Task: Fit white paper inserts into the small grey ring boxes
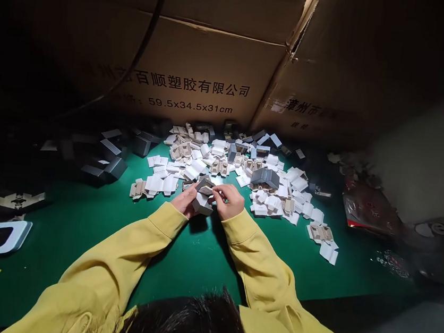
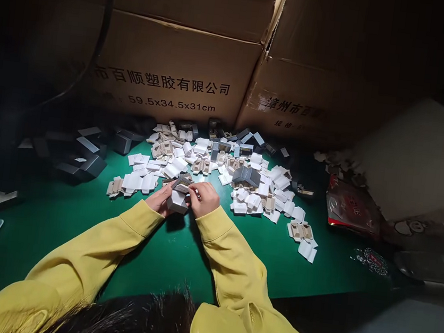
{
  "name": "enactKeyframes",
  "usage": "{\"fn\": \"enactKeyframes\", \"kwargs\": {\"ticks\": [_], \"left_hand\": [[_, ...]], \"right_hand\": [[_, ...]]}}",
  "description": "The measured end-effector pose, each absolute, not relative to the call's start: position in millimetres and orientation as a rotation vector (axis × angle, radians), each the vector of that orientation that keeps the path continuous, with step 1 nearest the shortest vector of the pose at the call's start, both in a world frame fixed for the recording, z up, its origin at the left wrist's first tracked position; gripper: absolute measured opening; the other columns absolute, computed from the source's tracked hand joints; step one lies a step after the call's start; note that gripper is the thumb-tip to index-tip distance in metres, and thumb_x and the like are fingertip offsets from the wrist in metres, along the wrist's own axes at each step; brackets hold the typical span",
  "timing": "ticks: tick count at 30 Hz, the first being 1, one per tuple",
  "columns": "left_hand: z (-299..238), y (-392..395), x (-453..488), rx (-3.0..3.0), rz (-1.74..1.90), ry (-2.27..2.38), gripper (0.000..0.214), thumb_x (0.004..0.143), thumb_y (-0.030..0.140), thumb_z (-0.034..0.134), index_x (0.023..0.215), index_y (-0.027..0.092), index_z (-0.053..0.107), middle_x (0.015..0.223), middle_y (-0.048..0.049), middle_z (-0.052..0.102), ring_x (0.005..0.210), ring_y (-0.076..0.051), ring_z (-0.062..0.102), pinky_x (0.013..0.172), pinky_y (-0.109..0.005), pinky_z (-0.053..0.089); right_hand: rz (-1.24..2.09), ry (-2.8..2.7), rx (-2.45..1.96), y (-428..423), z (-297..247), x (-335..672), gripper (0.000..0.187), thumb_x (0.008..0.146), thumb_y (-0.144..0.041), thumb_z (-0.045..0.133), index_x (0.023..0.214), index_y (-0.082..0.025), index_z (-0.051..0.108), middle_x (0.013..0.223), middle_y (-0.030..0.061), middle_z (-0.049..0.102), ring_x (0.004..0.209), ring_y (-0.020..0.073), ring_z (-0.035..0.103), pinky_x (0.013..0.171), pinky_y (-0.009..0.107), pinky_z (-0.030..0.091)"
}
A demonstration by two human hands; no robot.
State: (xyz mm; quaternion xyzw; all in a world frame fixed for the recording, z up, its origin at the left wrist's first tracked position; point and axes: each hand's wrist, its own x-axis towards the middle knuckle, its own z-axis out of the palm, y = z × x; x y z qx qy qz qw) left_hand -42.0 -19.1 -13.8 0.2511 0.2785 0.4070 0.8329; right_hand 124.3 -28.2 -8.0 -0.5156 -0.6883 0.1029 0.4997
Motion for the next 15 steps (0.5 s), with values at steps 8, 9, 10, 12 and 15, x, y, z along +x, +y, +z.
{"fn": "enactKeyframes", "kwargs": {"ticks": [8, 9, 10, 12, 15], "left_hand": [[-13.9, -20.3, -41.8, 0.599, 0.856, 0.618, 0.050, 0.085, 0.036, 0.070, 0.130, 0.020, 0.054, 0.114, -0.0103, 0.070, 0.090, -0.023, 0.071, 0.078, -0.035, 0.058], [-14.5, -20.4, -42.1, 0.603, 0.847, 0.619, 0.046, 0.085, 0.035, 0.070, 0.126, 0.020, 0.056, 0.112, -0.0097, 0.070, 0.088, -0.023, 0.071, 0.078, -0.036, 0.058], [-15.2, -20.5, -42.3, 0.610, 0.836, 0.618, 0.041, 0.085, 0.035, 0.070, 0.122, 0.020, 0.058, 0.110, -0.0091, 0.071, 0.086, -0.023, 0.071, 0.078, -0.037, 0.058], [-16.5, -20.5, -43.0, 0.635, 0.803, 0.606, 0.035, 0.085, 0.034, 0.070, 0.116, 0.020, 0.061, 0.106, -0.0084, 0.071, 0.084, -0.024, 0.071, 0.077, -0.037, 0.057], [-17.4, -20.2, -44.8, 0.662, 0.762, 0.566, 0.036, 0.085, 0.034, 0.071, 0.117, 0.021, 0.062, 0.106, -0.0092, 0.072, 0.086, -0.024, 0.072, 0.080, -0.039, 0.057]], "right_hand": [[0.284, -1.686, -1.193, -24.2, -9.7, 129.6, 0.016, 0.089, -0.027, 0.058, 0.077, -0.025, 0.069, 0.079, 0.0046, 0.070, 0.071, 0.0177, 0.061, 0.067, 0.031, 0.054], [0.284, -1.659, -1.194, -24.8, -9.5, 128.7, 0.015, 0.087, -0.026, 0.059, 0.076, -0.024, 0.068, 0.079, 0.0047, 0.069, 0.070, 0.0173, 0.060, 0.065, 0.030, 0.053], [0.286, -1.631, -1.199, -25.7, -9.6, 127.4, 0.013, 0.086, -0.024, 0.059, 0.074, -0.024, 0.066, 0.078, 0.0043, 0.067, 0.068, 0.0164, 0.059, 0.063, 0.029, 0.053], [0.310, -1.585, -1.235, -28.0, -10.6, 124.0, 0.009, 0.081, -0.020, 0.059, 0.074, -0.023, 0.062, 0.076, 0.0022, 0.063, 0.062, 0.0140, 0.055, 0.059, 0.027, 0.051], [0.379, -1.558, -1.332, -30.3, -8.2, 121.4, 0.004, 0.078, -0.018, 0.059, 0.078, -0.023, 0.060, 0.074, -0.0007, 0.060, 0.058, 0.0115, 0.051, 0.056, 0.025, 0.049]]}}
